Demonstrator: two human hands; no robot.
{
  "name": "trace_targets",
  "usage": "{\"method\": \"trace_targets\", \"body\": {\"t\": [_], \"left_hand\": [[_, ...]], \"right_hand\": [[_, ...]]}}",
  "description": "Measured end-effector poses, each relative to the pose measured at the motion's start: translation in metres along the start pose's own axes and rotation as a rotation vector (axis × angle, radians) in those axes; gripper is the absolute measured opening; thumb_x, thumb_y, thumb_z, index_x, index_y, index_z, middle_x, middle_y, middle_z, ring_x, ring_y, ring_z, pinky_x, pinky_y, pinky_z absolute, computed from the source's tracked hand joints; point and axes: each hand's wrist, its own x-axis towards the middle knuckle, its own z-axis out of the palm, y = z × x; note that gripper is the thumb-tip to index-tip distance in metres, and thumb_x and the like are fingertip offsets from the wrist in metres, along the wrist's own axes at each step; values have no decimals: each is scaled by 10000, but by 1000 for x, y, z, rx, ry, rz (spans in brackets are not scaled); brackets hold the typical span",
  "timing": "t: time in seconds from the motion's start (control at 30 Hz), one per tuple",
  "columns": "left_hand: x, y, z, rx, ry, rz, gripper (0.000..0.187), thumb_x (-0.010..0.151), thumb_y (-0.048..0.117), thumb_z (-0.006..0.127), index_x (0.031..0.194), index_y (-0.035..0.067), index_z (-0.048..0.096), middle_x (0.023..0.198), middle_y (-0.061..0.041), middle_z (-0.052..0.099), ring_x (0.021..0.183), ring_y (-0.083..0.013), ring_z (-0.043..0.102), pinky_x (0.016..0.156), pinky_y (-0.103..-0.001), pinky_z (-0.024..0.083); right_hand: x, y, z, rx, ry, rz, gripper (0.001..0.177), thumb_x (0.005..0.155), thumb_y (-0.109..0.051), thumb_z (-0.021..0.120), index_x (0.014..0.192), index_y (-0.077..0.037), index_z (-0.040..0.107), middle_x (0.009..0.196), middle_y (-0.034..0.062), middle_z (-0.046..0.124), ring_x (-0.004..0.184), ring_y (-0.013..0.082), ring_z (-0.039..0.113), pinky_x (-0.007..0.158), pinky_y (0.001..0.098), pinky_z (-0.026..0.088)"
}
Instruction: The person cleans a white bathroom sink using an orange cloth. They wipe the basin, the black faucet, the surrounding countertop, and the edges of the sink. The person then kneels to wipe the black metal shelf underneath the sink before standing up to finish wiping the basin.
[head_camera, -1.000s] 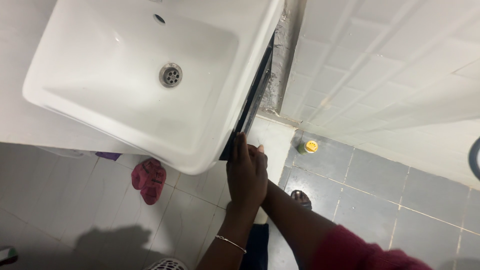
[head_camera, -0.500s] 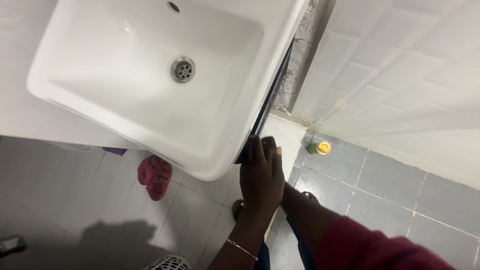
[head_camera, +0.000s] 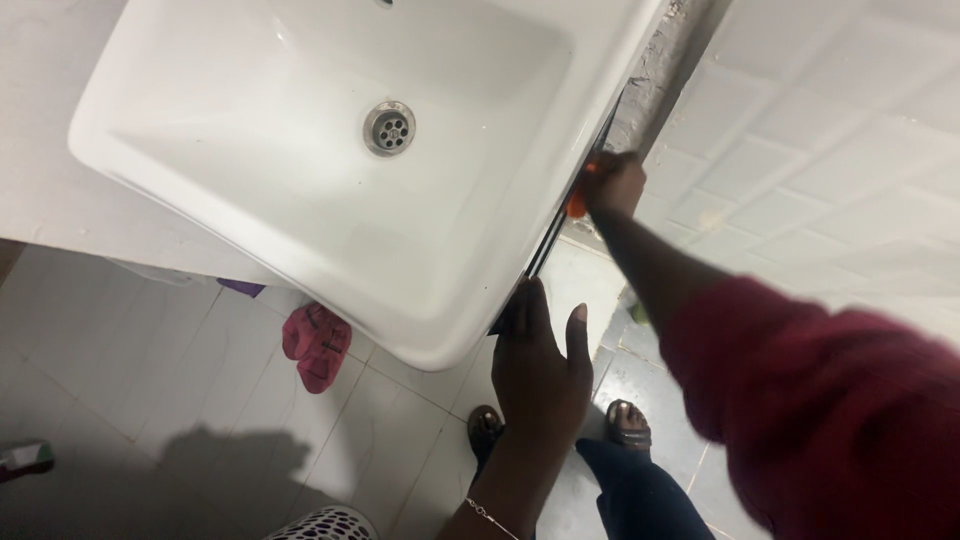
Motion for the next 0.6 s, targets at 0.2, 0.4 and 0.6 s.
{"method": "trace_targets", "body": {"t": [0.2,0.4,0.6], "left_hand": [[3,4,-5,-33,-39,-55,638,1034,409,511,1453,-71,482,1426,-301,565,1284,-433,581,1049,-458,477],[6,8,-8,8,-148,-180,649,1006,433,466,1477,-13,476,1391,-253,592,1248,-406,600,1041,-462,472],[-1,0,-2,44,-19,-11,621,1061,418,471,1452,-64,490,1431,-305,563,1312,-428,579,1078,-461,471]], "right_hand": [[-157,-42,-67,332,-218,23,313,775,-152,898,941,-13,671,890,135,676,768,296,702,693,405,579],[-204,-97,-88,360,-368,272,257,783,-147,880,919,-15,706,896,138,710,778,277,722,710,386,588],[-121,-58,-51,207,-185,100,203,791,-142,861,897,-16,741,901,141,743,787,258,741,727,367,597]]}}
